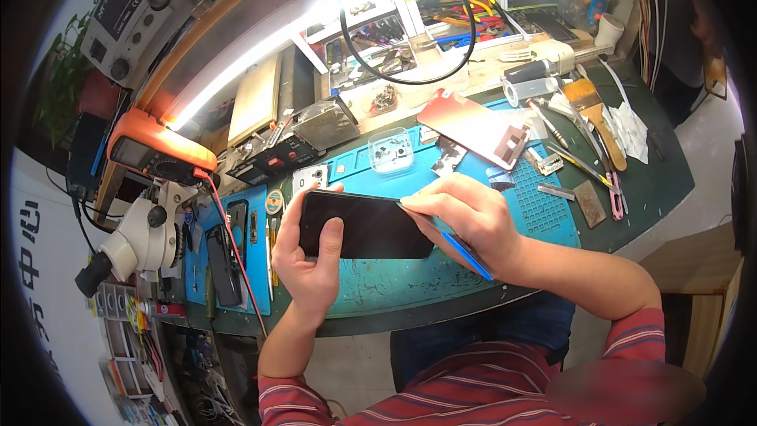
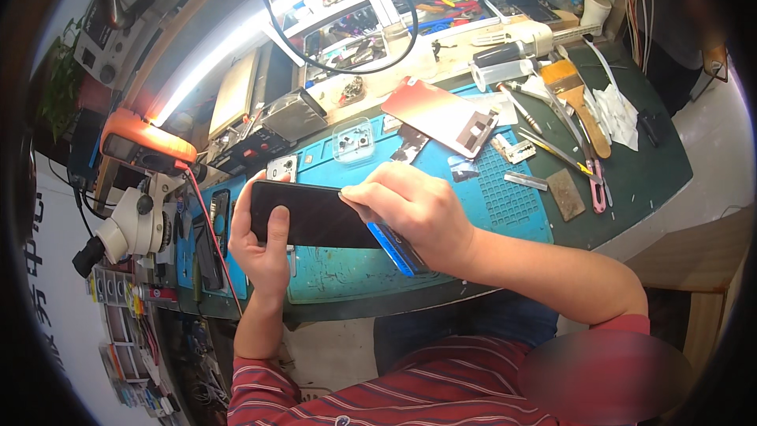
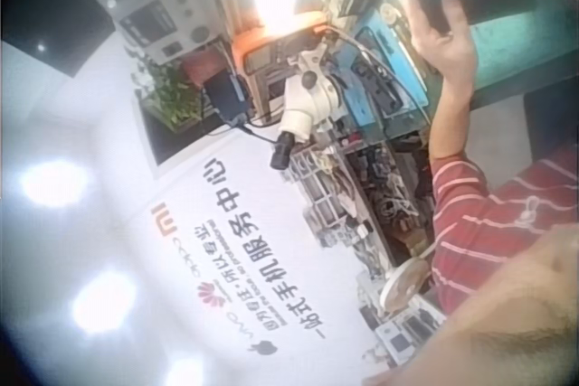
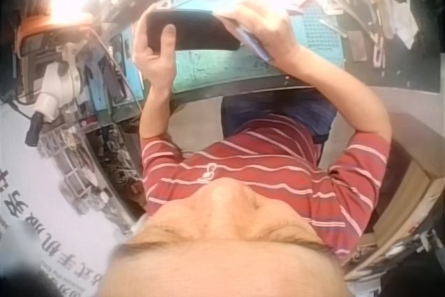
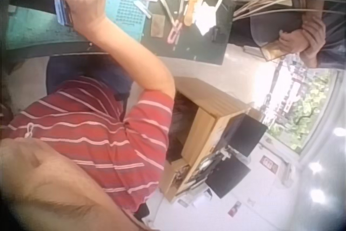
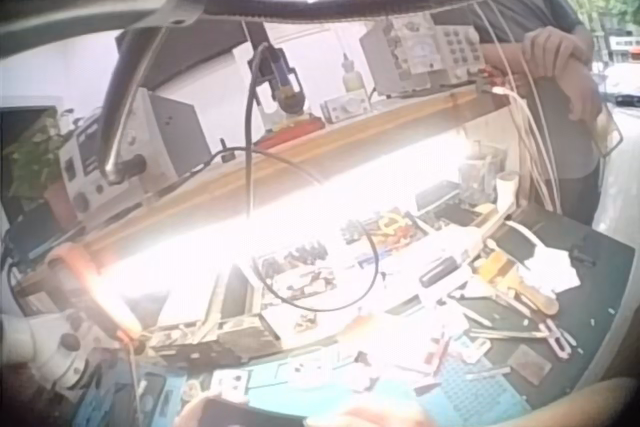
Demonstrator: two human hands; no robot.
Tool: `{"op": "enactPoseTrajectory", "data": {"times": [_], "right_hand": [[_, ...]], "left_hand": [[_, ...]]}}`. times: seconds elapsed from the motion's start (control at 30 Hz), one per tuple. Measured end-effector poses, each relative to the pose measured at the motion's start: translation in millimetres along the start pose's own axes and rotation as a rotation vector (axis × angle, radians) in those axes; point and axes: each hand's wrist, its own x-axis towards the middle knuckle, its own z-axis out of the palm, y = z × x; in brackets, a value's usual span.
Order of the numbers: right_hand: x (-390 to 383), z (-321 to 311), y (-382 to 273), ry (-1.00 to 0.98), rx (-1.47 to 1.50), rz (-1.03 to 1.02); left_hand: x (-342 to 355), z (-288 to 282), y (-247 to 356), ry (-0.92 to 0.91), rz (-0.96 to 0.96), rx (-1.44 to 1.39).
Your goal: The person disassembles a smartphone, removes the battery and internal components, and reassembles the device using tweezers and a plastic pry tool. They connect ribbon cables, place the back cover, and apply adhesive to the edges.
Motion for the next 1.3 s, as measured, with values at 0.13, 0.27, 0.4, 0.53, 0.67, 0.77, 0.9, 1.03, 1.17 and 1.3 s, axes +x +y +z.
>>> {"op": "enactPoseTrajectory", "data": {"times": [0.13,0.27,0.4,0.53,0.67,0.77,0.9,1.03,1.17,1.3], "right_hand": [[-0.7,1.0,2.2,-0.007,0.023,-0.008],[-0.6,3.2,6.2,0.026,0.05,0.028],[3.6,-0.4,7.1,0.007,0.09,0.082],[1.8,-0.3,9.7,-0.012,0.092,0.078],[4.0,1.0,7.2,0.002,0.125,0.092],[5.5,1.7,5.6,0.019,0.137,0.103],[6.2,-0.8,4.6,-0.021,0.142,0.144],[6.9,-4.6,6.0,-0.065,0.122,0.132],[7.6,-6.6,6.0,-0.092,0.124,0.14],[7.4,-8.4,9.4,-0.126,0.16,0.178]], "left_hand": [[-2.0,0.4,-2.6,-0.002,0.022,-0.03],[-1.2,-0.8,-1.3,-0.024,0.035,-0.014],[0.0,-0.8,0.0,-0.044,0.068,-0.007],[1.3,-1.4,-3.1,-0.05,0.094,0.01],[0.4,-1.7,-4.6,-0.046,0.097,0.027],[-0.3,-1.8,-5.9,-0.04,0.098,0.023],[-0.4,-2.3,-6.4,-0.041,0.108,0.029],[0.5,-2.6,-6.8,-0.042,0.097,0.029],[0.3,-2.1,-6.4,-0.036,0.102,0.013],[-0.2,-2.3,-8.5,-0.043,0.136,-0.007]]}}
